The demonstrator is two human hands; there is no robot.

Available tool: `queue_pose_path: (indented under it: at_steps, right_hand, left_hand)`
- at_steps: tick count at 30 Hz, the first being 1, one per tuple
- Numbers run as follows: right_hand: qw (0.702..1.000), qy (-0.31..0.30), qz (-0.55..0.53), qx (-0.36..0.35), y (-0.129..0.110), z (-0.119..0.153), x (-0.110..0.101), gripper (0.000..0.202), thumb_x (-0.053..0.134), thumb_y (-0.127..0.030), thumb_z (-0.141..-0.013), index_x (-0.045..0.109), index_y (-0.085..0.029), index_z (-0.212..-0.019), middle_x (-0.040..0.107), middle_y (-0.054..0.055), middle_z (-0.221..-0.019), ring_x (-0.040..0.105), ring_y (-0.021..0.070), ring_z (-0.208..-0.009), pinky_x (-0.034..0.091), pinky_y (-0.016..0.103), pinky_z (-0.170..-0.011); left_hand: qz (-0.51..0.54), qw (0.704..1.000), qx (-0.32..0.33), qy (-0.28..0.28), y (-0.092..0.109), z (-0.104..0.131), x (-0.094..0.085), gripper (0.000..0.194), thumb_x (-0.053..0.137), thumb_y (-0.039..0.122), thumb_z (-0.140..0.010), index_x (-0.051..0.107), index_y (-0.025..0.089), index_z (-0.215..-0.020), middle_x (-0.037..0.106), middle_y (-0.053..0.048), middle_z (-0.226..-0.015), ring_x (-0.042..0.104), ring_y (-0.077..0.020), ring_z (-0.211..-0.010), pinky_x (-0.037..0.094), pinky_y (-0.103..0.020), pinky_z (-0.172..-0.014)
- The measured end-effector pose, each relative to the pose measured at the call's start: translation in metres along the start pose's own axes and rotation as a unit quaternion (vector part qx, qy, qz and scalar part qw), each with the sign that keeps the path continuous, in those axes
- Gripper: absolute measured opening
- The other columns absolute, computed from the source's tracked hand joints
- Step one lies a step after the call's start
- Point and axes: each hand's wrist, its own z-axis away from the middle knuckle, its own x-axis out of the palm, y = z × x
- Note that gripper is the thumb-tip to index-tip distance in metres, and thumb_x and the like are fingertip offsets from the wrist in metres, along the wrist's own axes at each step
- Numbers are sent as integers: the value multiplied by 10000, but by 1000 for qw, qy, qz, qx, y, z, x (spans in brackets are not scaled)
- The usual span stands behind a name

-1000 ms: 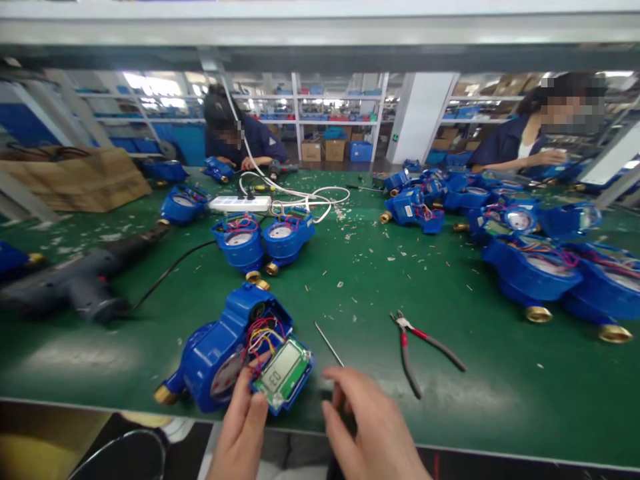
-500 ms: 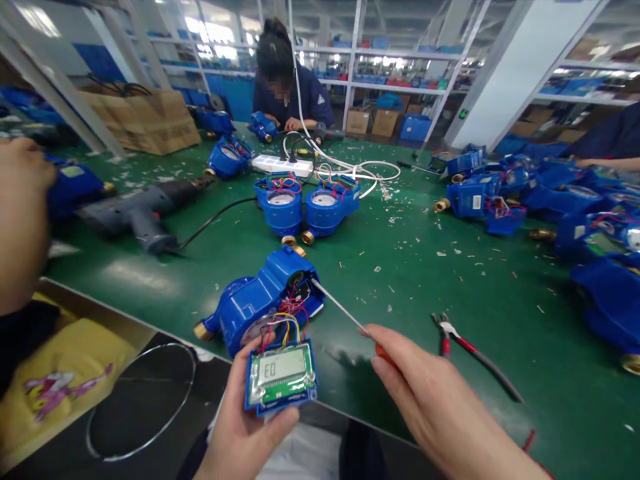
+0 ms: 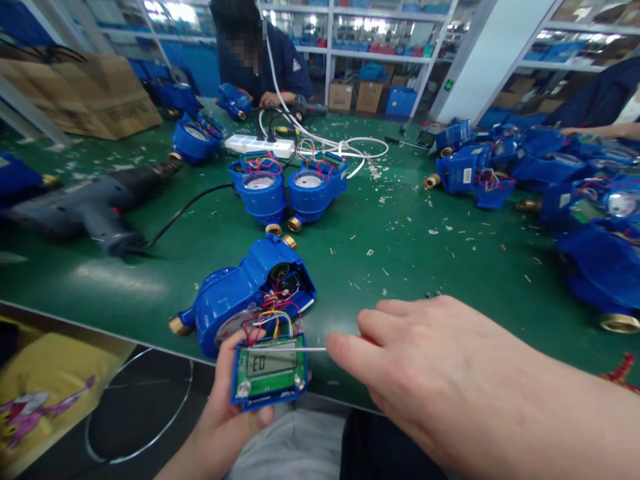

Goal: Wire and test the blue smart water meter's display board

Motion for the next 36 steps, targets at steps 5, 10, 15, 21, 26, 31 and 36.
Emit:
queue_pose_path:
  at_steps: [5,10,15,21,26,31,36]
  right_hand:
    - [999,-31,6,-33,-1,-14,-10,422,512,-32,-603,522,-250,-964,537,-29,-685,447,154,-504,202,302,-500]
    - [997,-46,-3,-67,-2,-23,-16,456,517,-50,-540,536,-237,-955,555,-34,-687,474,165,-476,174,319,-462]
    - [998,-24,-18,-55,-6,-24,-15,453,499,-34,-548,536,-246,-947,569,-29,-695,440,149,-462,191,326,-473]
    - [997,-29,-39,-57,-3,-19,-12,427,517,-63,-642,553,-246,-1027,570,-25,-724,434,142,-493,219,319,-485]
    - [998,-40,-39,-26,-3,-14,-11,484,553,-87,-713,564,-284,-1155,611,-17,-796,483,161,-583,272,320,-522]
    - [998,3,-48,-41,-2,-19,-8,431,573,-133,-757,605,-291,-1156,608,-21,-755,438,155,-556,249,343,-505]
    - [997,19,-52,-44,3,-25,-4,364,542,-211,-823,616,-294,-1169,587,-14,-708,426,153,-552,243,334,-508]
  left_hand:
    - [-5,1000,-1,16,0,0,2,859,894,471,-580,408,299,-1268,603,-75,-1265,668,-262,-1073,541,-320,-886]
    - [-56,989,84,112,-9,-5,6,1025,920,568,-280,480,285,-1162,644,-46,-1180,687,-278,-1034,547,-343,-932]
    - [-117,978,135,105,-10,-9,2,1004,880,625,-295,518,249,-1153,666,-86,-1176,696,-312,-1030,576,-368,-893]
    - [-112,978,122,123,-1,-3,9,827,912,438,-524,514,223,-1217,662,-97,-1212,677,-296,-1092,559,-342,-913]
    - [-107,982,114,104,1,-3,9,751,909,406,-528,511,228,-1139,692,-54,-1091,726,-238,-922,590,-293,-786]
    - [-121,982,118,82,1,-5,5,692,895,430,-549,512,239,-1093,692,-19,-990,722,-205,-807,588,-275,-711]
    - [-132,977,149,80,5,-8,3,676,898,462,-532,572,223,-1075,706,-41,-977,712,-201,-790,580,-275,-715]
